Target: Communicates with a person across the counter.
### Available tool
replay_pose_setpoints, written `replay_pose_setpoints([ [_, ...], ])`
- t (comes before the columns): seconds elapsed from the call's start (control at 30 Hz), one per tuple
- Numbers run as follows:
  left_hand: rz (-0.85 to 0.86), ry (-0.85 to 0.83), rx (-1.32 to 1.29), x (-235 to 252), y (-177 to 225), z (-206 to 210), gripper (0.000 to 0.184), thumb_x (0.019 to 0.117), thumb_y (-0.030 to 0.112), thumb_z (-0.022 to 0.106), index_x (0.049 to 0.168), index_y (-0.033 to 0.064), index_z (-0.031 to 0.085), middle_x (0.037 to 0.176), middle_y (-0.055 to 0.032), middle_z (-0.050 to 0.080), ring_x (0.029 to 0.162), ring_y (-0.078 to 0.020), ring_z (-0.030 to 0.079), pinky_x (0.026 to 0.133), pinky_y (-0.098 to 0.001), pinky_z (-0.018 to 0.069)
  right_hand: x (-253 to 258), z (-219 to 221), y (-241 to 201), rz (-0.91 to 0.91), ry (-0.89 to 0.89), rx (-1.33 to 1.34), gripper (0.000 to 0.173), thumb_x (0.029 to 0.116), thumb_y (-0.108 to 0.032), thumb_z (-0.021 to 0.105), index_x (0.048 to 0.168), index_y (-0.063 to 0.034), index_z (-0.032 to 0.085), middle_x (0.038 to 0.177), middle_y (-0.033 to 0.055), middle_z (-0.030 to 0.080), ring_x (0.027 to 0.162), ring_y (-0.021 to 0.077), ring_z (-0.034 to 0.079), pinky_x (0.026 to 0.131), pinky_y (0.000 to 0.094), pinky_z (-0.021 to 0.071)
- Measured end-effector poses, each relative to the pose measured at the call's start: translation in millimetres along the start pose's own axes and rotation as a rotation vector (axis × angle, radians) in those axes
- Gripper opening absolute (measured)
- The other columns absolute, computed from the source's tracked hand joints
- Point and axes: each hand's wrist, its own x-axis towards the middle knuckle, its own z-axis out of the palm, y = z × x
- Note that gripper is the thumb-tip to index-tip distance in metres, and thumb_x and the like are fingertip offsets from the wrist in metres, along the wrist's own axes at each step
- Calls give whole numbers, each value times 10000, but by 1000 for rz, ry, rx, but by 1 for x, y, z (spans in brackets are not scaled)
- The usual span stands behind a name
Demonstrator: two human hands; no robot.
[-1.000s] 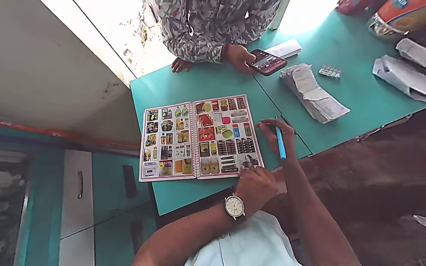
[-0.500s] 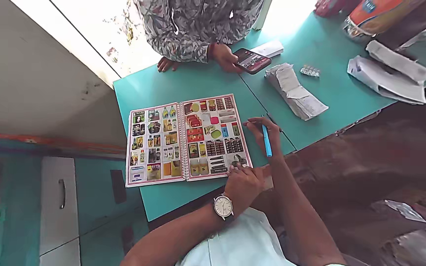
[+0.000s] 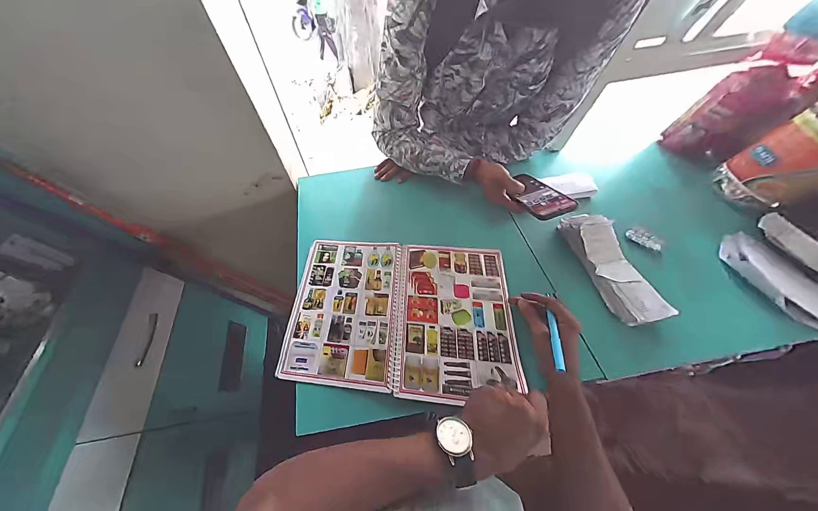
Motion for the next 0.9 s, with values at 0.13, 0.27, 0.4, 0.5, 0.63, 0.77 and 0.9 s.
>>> replay_pose_setpoints([
  [0.13,116,143,144,-9,5,24,128,944,115,622,963,46,728,684,-109,680,617,-267,710,508,-408,573,-2,1,-1,13,8,30,190,962,-84,643,1112,18,697,992,71,763,906,123,737,842,293,612],
  [0.27,148,196,195,-8,6,28,120,919,118,642,911,56,745,699,-89,693,615,-230,710,506,-380,573,-4,1,-2,-15,3,-36,198,965,-116,654,1107,14,703,976,47,757,861,65,712,801,242,593],
  [0.4,155,186,225,-9,2,28,139,925,113,643,970,22,737,806,-110,716,660,-230,718,530,-366,586,-5,1,-2,5,0,20,189,967,-77,630,1110,33,689,975,70,758,888,115,733,824,286,613],
  [0.5,148,292,267,-8,0,34,147,893,130,664,945,22,748,747,-94,696,592,-208,693,485,-337,567,-5,1,0,34,12,41,191,966,-78,624,1111,31,683,965,67,763,887,125,739,831,296,617],
  [0.63,110,264,253,-9,3,34,126,892,139,680,933,40,744,720,-95,683,592,-219,692,489,-346,566,-4,1,-1,42,9,47,198,968,-86,629,1117,33,682,970,65,764,872,130,740,821,300,619],
  [0.77,143,245,270,-10,4,35,132,897,94,659,960,30,755,719,-109,690,616,-234,706,514,-361,579,-6,0,-1,22,0,41,199,970,-92,630,1117,33,683,971,67,767,875,119,740,819,290,617],
  [0.9,183,132,184,-11,1,19,124,916,72,648,947,11,751,812,-149,716,731,-277,736,598,-398,610,-3,1,3,-15,21,34,205,956,-105,647,1106,24,702,970,56,748,871,98,719,817,291,609],
])
